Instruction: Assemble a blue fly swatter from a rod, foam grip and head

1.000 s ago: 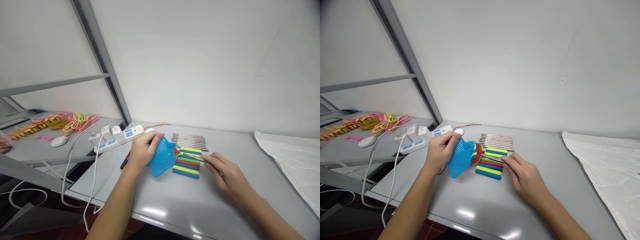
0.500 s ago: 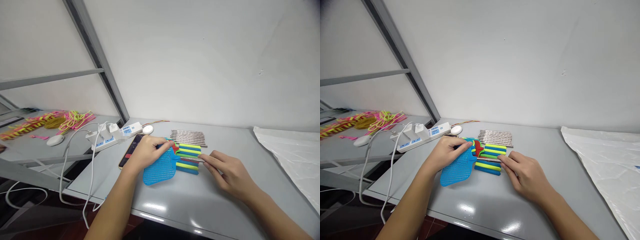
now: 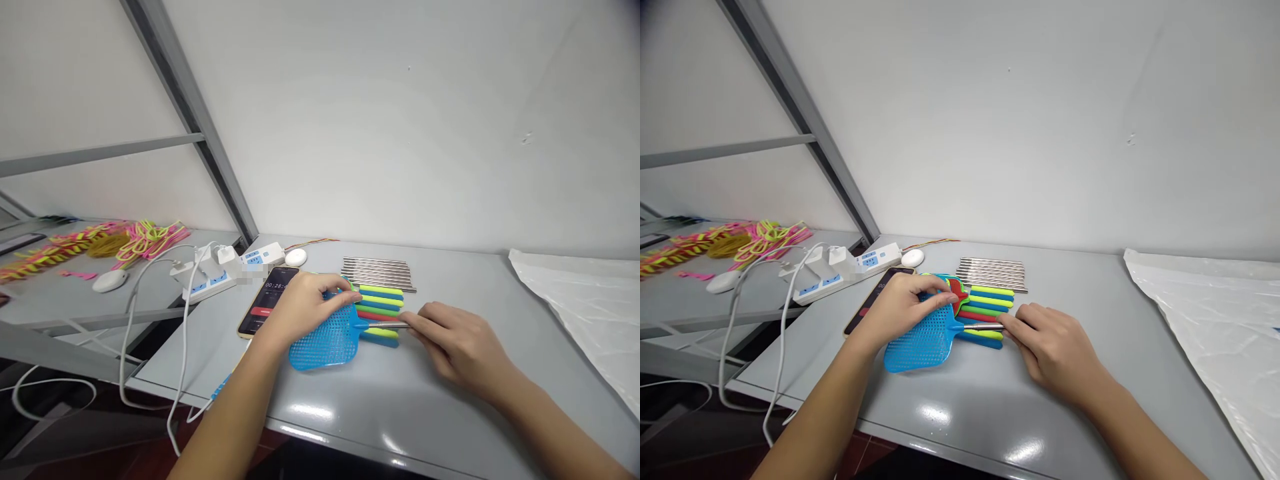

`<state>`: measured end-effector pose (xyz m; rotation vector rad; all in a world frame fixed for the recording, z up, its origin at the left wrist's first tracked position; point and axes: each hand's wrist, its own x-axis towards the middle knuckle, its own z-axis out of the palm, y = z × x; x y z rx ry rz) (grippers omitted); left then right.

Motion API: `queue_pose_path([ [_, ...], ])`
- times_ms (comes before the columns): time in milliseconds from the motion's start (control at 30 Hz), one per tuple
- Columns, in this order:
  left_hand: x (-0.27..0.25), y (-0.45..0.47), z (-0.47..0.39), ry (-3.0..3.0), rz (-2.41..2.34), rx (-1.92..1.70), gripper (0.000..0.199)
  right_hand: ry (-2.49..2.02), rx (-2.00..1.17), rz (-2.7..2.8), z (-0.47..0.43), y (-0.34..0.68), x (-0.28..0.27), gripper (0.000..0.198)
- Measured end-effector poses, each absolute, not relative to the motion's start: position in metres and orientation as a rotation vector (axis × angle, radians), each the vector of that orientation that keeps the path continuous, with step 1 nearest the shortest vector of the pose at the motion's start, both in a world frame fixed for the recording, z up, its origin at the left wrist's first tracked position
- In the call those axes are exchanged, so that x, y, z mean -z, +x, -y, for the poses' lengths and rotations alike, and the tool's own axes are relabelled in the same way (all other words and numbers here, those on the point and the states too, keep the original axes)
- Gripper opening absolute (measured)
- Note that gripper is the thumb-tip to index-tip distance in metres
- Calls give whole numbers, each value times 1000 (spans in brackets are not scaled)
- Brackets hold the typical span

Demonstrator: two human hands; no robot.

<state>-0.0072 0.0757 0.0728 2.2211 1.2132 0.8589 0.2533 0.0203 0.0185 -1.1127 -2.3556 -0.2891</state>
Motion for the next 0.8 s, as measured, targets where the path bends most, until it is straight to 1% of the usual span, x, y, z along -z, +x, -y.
queue_pose_path([
  [67, -76, -11, -82, 2062, -1225, -1194, 27, -1138, 277, 2325, -21, 254, -18, 26],
  [100, -78, -15, -86, 1916, -1195, -1408, 32, -1152, 264, 2299, -21, 254, -18, 26],
  [167, -80, -20, -92, 1542, -1033, -1737, 50, -1172, 231, 2236, -22, 254, -17, 27],
  [200, -80, -20, -93, 1370, -936, -1803, 60, -1179, 219, 2198, -22, 254, -17, 27],
  [267, -76, -14, -86, 1141, -803, -1757, 74, -1199, 195, 2132, -22, 252, -16, 26],
  [333, -65, 4, -68, 1060, -778, -1614, 78, -1215, 157, 2083, -22, 250, -16, 25],
  [367, -59, 15, -56, 1026, -763, -1608, 79, -1220, 133, 2070, -21, 248, -16, 24],
  [433, -46, 40, -34, 1000, -744, -1586, 88, -1219, 99, 2084, -19, 244, -15, 25],
  [467, -41, 51, -25, 986, -746, -1547, 88, -1211, 101, 2104, -17, 241, -15, 25],
  [533, -36, 67, -16, 869, -764, -1492, 72, -1192, 142, 2150, -15, 238, -14, 26],
  [633, -36, 78, -19, 683, -795, -1539, 48, -1163, 202, 2177, -13, 234, -12, 25],
  [700, -37, 79, -25, 640, -796, -1577, 42, -1165, 173, 2181, -13, 233, -12, 25],
  [800, -35, 79, -29, 663, -769, -1580, 40, -1170, 77, 2178, -11, 229, -13, 25],
])
